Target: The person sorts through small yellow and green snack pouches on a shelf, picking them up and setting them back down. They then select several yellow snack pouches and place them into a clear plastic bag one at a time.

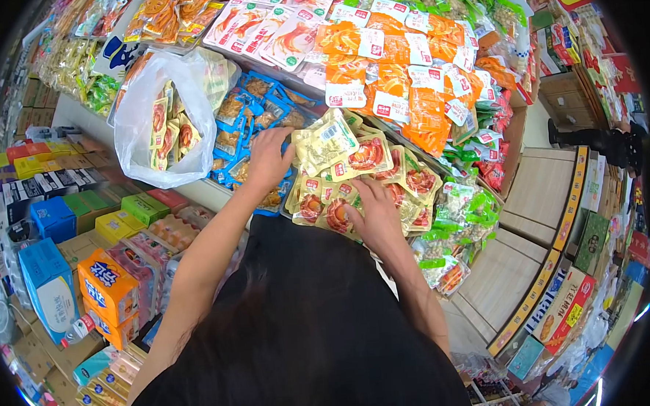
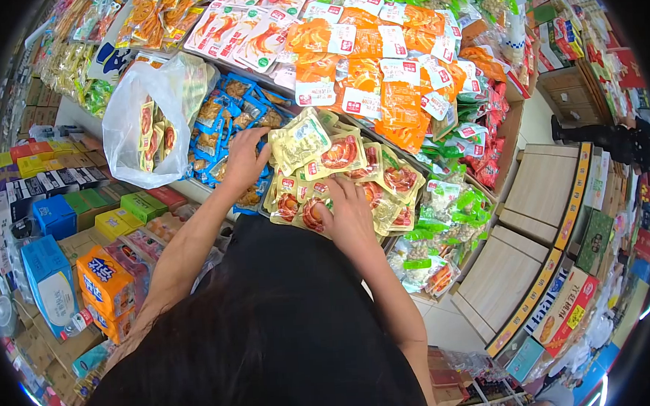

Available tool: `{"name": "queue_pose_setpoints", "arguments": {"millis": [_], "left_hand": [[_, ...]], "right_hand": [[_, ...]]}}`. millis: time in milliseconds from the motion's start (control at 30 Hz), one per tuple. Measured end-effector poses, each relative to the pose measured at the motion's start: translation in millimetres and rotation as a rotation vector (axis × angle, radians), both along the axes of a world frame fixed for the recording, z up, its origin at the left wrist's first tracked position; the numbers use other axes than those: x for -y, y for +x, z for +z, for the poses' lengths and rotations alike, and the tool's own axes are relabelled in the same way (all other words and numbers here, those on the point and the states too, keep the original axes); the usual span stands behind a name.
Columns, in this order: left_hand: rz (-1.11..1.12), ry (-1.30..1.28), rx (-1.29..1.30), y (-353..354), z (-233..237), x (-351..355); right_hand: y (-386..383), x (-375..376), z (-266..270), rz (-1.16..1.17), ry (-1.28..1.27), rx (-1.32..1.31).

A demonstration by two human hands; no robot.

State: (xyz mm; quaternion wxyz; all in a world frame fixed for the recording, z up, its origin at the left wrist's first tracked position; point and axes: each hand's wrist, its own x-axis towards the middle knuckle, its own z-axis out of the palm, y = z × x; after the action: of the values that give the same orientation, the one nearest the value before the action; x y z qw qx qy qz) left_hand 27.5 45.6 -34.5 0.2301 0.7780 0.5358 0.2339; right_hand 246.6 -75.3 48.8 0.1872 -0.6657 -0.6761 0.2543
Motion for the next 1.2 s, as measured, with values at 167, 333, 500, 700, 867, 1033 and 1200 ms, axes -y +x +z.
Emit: {"name": "queue_pose_setpoints", "arguments": {"millis": [167, 333, 500, 700, 867, 1033, 1200], "left_hand": [[0.000, 0.003, -0.002, 0, 0, 0], [0.002, 0.014, -0.008, 1, -1, 1], [0.004, 0.018, -0.001, 0, -2, 0], [0.007, 0.019, 0.010, 1, -1, 1], [-0.001, 0.033, 0.010, 1, -3, 1], [-0.002, 0.061, 0.001, 1, -4, 1], [0.002, 0.089, 0.014, 2, -6, 1]], "right_hand": [[9, 3, -24, -0.004, 0.050, -0.079], [12, -2, -29, -0.018, 0.113, -0.108], [13, -7, -31, -0.040, 0.103, -0.155], [13, -7, -35, -0.071, 0.109, -0.181], [13, -10, -38, -0.086, 0.125, -0.168], [12, -12, -43, -0.131, 0.194, -0.176], [13, -13, -50, -0.148, 0.221, -0.171]]}}
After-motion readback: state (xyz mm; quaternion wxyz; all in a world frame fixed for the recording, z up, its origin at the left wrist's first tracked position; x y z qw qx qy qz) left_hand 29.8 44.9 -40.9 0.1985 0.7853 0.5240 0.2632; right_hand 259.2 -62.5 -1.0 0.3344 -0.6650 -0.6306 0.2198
